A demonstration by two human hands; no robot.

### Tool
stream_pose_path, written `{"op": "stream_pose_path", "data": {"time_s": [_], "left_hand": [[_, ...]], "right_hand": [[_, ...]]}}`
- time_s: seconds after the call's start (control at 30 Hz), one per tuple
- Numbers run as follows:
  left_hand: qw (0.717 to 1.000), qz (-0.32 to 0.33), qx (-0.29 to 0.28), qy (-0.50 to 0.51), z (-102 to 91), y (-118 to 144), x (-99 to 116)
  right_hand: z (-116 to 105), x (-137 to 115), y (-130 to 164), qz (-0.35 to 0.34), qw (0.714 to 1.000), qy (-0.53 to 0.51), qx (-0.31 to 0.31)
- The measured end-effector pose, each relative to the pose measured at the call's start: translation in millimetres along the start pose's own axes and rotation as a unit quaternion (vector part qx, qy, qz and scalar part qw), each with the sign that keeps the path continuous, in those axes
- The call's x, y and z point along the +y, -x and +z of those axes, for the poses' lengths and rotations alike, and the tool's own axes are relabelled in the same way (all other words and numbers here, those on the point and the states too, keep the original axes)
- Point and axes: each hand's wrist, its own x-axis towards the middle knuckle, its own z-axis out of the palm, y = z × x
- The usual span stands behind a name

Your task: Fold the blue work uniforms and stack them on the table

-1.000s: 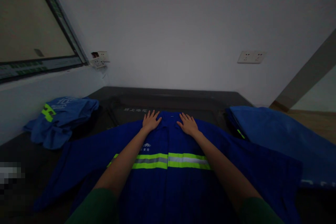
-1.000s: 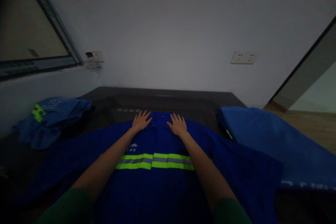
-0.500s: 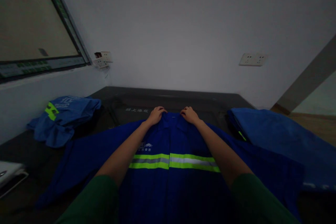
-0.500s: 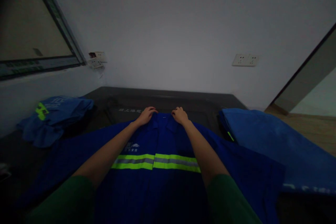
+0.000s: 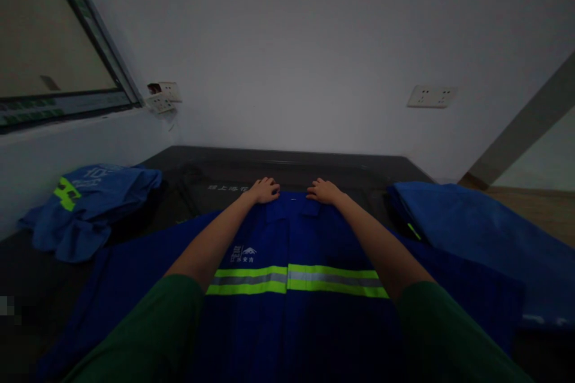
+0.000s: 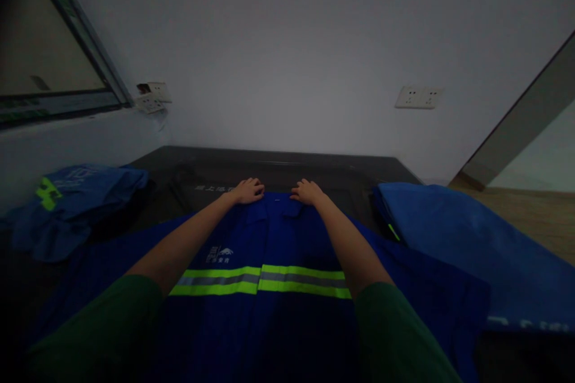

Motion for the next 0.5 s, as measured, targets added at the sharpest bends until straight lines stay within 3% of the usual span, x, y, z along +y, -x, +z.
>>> {"op": "stream_pose_path", "data": {"time_s": [0.27,0.5], "left_hand": [[0.996,-0.067,0.055,0.017,18.9,7,6],[0.99,-0.081,0.116,0.017,16.5,25,27]], "right_hand": [[7,-1,6,0.026,0.999,0.0,0.03],[29,-12,31,0.082,0.984,-0.088,0.132]]}}
